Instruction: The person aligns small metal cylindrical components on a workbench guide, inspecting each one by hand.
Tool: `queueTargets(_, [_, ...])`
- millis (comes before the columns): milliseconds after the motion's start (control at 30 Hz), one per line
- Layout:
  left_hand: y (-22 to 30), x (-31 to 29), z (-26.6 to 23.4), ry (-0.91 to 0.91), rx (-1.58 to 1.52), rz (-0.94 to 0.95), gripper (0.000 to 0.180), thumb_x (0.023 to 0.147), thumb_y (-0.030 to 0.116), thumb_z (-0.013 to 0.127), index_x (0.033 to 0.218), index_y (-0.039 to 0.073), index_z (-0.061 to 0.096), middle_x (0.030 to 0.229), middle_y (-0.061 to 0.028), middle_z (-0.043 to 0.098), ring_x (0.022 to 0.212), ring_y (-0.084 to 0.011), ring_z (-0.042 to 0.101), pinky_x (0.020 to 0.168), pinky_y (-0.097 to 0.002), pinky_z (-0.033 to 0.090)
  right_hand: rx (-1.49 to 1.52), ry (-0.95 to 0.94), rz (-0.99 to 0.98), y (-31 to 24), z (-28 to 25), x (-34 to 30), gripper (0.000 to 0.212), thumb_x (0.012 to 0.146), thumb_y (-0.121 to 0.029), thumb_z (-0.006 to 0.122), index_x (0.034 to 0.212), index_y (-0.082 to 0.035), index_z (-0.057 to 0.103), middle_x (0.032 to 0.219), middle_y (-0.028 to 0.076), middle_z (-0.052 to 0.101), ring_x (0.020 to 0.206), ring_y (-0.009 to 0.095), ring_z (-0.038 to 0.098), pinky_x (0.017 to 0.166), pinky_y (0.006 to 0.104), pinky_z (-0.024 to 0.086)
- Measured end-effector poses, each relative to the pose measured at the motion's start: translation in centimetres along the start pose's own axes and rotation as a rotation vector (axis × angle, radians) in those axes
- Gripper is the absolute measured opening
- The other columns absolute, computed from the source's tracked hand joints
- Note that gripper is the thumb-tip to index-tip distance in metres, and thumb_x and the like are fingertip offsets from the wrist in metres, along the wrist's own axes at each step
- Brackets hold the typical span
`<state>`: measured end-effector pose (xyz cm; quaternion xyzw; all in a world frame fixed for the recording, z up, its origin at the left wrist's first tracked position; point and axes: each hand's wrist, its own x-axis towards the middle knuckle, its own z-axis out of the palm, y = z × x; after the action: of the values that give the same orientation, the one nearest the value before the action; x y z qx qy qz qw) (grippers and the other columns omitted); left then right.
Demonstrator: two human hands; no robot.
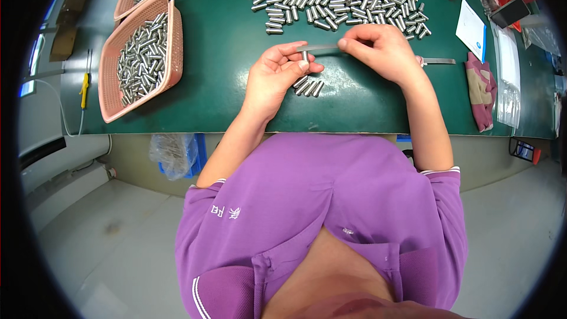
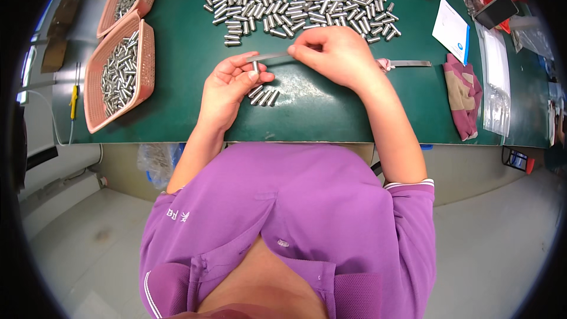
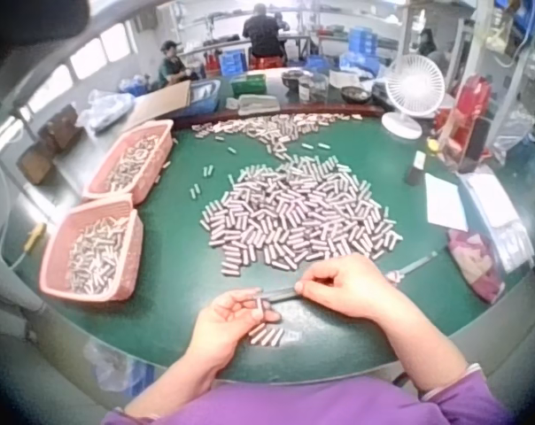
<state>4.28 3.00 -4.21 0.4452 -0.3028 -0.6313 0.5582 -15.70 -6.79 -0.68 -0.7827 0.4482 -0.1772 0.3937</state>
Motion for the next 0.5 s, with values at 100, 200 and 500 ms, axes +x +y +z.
queueTargets(100, [0.0,-0.1,-0.1,-0.019,-0.002,0.004,0.031,0.087,-0.004,0.058,0.117,-0.003,0.053,0.096,-0.0117,0.064,0.091,-0.0237,0.067,0.084,-0.0313,0.053,-0.029,0.003,-0.119,-1.4,2.0,0.3,0.022,0.08,-0.033,0.064,0.087,-0.013,0.071,0.072,0.006,0.066,0.066,0.02,0.063,0.062,0.0308,0.048])
queueTargets(200, [0.0,-0.2,-0.1,-0.001,-0.016,0.014,0.03,0.087,-0.002,0.058,0.117,-0.003,0.053,0.097,-0.0119,0.063,0.091,-0.0241,0.066,0.085,-0.0318,0.053,-0.013,-0.024,-0.052,-0.6,0.4,0.3,0.023,0.08,-0.033,0.064,0.088,-0.013,0.071,0.072,0.006,0.066,0.065,0.019,0.063,0.061,0.0303,0.048])
queueTargets(500, [0.3,0.0,0.1,-0.002,-0.027,0.01,0.033,0.09,0.003,0.056,0.122,-0.002,0.049,0.102,-0.0134,0.061,0.097,-0.025,0.065,0.089,-0.033,0.051,0.035,0.051,0.059,0.9,-1.6,-0.2,0.021,0.08,-0.028,0.068,0.086,-0.007,0.071,0.062,0.001,0.06,0.057,0.009,0.052,0.056,0.0251,0.043])
